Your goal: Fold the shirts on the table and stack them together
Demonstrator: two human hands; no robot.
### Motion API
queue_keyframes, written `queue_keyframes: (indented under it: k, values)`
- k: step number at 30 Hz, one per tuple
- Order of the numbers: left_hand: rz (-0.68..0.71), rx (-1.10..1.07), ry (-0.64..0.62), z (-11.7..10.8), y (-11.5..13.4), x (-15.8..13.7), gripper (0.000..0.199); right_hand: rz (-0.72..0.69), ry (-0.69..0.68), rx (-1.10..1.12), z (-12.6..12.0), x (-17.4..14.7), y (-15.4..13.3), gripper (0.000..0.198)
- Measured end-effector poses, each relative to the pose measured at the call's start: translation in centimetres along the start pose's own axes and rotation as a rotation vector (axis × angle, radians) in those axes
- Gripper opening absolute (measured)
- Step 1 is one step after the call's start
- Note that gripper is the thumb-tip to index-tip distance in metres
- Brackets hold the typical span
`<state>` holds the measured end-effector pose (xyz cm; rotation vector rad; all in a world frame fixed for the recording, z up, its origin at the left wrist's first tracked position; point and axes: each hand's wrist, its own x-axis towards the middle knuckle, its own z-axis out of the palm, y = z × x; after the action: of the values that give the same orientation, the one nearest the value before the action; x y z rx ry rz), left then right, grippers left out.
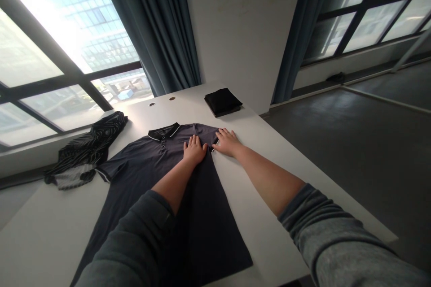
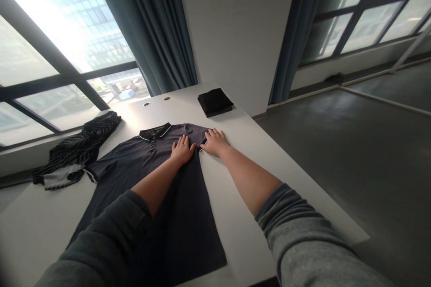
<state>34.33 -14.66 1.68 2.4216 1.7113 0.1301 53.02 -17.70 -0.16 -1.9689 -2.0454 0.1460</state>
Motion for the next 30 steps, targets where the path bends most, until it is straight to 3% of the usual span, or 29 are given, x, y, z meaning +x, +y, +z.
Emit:
queue_keyframes:
  k: [10,21,30]
  values:
    - [0.034,0.031,-0.001,-0.1,-0.2,-1.3,0.089,0.026,-0.050,-0.007,0.2,0.2,0.4,0.086]
    - [-0.011,0.054,0.031,0.6,2.1,-4.4,0.086,0.031,-0.053,-0.002,0.1,0.3,0.5,0.085]
    - [0.138,0.066,0.005,0.9,2.6,-7.2,0.075,0.011,0.039,0.019,0.0,0.3,0.6,0.070]
